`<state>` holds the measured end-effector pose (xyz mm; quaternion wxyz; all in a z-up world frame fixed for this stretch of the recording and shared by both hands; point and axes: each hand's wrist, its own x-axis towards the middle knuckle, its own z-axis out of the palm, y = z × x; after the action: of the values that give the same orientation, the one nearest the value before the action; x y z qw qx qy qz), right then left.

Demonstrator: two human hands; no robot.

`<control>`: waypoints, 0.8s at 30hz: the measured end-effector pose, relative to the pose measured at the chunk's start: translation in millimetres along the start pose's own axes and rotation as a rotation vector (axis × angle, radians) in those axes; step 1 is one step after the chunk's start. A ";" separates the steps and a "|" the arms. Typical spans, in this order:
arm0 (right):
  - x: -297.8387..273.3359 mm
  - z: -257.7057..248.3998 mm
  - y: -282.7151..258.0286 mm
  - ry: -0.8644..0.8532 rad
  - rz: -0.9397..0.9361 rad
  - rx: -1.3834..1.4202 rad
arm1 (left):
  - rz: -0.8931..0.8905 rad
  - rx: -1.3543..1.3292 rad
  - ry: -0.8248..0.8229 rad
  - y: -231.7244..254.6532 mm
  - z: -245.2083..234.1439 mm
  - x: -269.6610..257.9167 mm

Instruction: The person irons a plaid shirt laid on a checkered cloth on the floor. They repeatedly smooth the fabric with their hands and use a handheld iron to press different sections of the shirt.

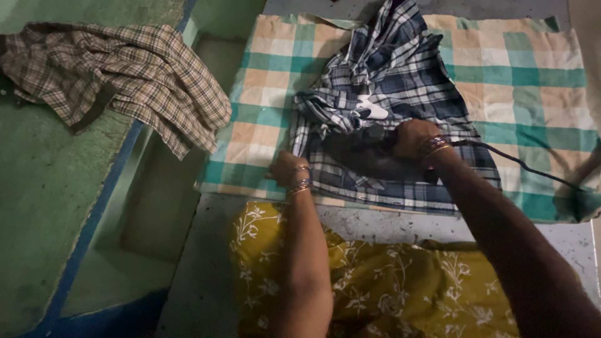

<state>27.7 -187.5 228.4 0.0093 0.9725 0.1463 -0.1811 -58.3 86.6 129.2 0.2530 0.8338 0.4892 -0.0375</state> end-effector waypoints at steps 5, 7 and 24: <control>-34.8 -6.6 -11.0 -0.091 -0.153 -0.081 | 0.045 -0.019 0.130 10.7 -21.6 2.7; -48.2 -3.8 -18.2 -0.078 -0.248 -0.180 | 0.090 -0.055 0.192 16.0 -21.6 0.7; -48.2 3.6 -31.6 -0.042 -0.072 -0.039 | 0.595 0.027 0.349 -10.3 125.1 138.3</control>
<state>-25.6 -171.1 243.2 0.0248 0.9622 0.1844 -0.1991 28.0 143.5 -26.3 0.1541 0.9371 0.2598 0.1749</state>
